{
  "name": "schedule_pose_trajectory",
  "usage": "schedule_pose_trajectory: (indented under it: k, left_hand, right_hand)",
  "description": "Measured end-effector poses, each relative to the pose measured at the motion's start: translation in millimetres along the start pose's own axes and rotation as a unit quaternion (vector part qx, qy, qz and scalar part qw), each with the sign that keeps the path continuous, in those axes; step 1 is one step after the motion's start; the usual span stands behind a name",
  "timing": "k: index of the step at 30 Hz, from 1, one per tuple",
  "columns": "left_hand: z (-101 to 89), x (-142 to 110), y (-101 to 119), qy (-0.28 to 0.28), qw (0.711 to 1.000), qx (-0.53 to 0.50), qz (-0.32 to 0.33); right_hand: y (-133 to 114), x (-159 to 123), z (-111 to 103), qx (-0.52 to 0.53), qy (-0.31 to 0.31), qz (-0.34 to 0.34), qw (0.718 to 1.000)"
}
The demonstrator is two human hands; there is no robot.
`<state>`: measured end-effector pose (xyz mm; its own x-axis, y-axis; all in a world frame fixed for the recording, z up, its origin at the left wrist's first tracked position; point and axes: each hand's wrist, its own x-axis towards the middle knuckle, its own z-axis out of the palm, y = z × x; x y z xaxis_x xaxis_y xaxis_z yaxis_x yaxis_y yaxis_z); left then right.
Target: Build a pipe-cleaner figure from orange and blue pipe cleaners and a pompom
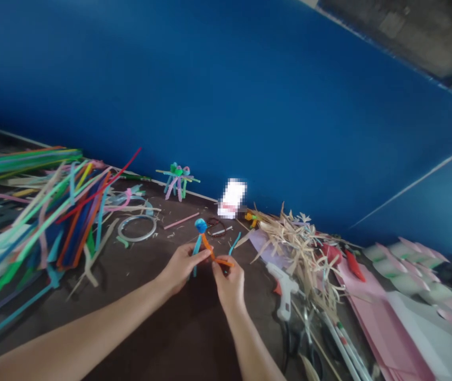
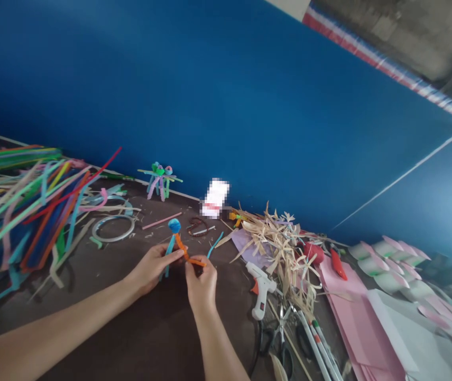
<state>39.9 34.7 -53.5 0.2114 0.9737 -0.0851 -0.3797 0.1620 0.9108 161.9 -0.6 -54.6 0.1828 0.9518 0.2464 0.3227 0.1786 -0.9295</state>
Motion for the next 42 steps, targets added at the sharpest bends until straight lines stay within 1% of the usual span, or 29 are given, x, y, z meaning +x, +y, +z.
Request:
schedule_pose_trajectory:
  k: [3,5,7,11,13,16,18,22,26,30,32,34,36,39,42]
  left_hand:
    - [-2.6,2.5,-2.1,-0.008,0.998,-0.038,-0.048]
    - [-2.9,2.5,-2.4,-0.020,0.997,-0.038,-0.064]
    - [-2.3,1.4,-2.0,-0.024,0.998,-0.020,-0.059]
    - [-0.8,-0.7,0.1,-0.016,0.999,0.012,-0.049]
    - [-0.7,-0.7,1.4,-0.012,0.998,0.020,-0.060]
    - [-1.8,0.1,2.1,-0.016,0.997,0.027,-0.072]
    - [-2.8,0.6,1.6,-0.021,0.997,0.029,-0.074]
    - [-3.8,0.0,0.2,-0.023,0.997,0.037,-0.067]
    - [-3.2,-1.0,-0.3,-0.032,0.997,0.056,-0.048]
    - [-3.1,-0.1,-0.6,-0.027,0.996,0.077,-0.033]
    - [-3.7,0.6,-0.7,-0.038,0.996,0.082,-0.022]
    - [-4.7,0.8,-0.3,-0.057,0.994,0.089,-0.007]
    - [-5.6,0.2,1.1,-0.068,0.993,0.098,0.003]
    - [-5.9,-2.1,4.2,-0.083,0.991,0.105,0.004]
    - [-4.9,-4.5,6.0,-0.100,0.992,0.075,-0.002]
  right_hand:
    - [-1.3,-1.3,2.9,0.011,-0.025,0.012,1.000]
    - [-2.9,-2.1,4.0,0.020,-0.033,0.014,0.999]
    - [-4.6,-2.5,4.7,0.028,-0.033,0.017,0.999]
    - [-2.8,-2.0,4.8,0.043,-0.037,0.030,0.998]
    - [1.4,-1.1,4.2,0.061,-0.043,0.058,0.995]
    - [7.4,0.5,2.7,0.098,-0.047,0.123,0.986]
    - [8.7,1.3,1.2,0.119,-0.052,0.146,0.981]
    - [6.8,1.7,-1.2,0.126,-0.061,0.152,0.979]
    - [8.4,1.2,-0.9,0.087,-0.060,0.113,0.988]
    - [11.8,1.1,-0.1,0.067,-0.023,0.119,0.990]
    - [11.8,1.4,-0.6,0.077,-0.011,0.130,0.988]
    - [10.5,1.8,-1.6,0.098,-0.023,0.143,0.985]
    - [8.9,2.4,-2.9,0.124,-0.047,0.165,0.977]
    - [7.9,3.2,-4.8,0.156,-0.078,0.192,0.966]
    - [9.0,3.5,-5.6,0.178,-0.094,0.199,0.959]
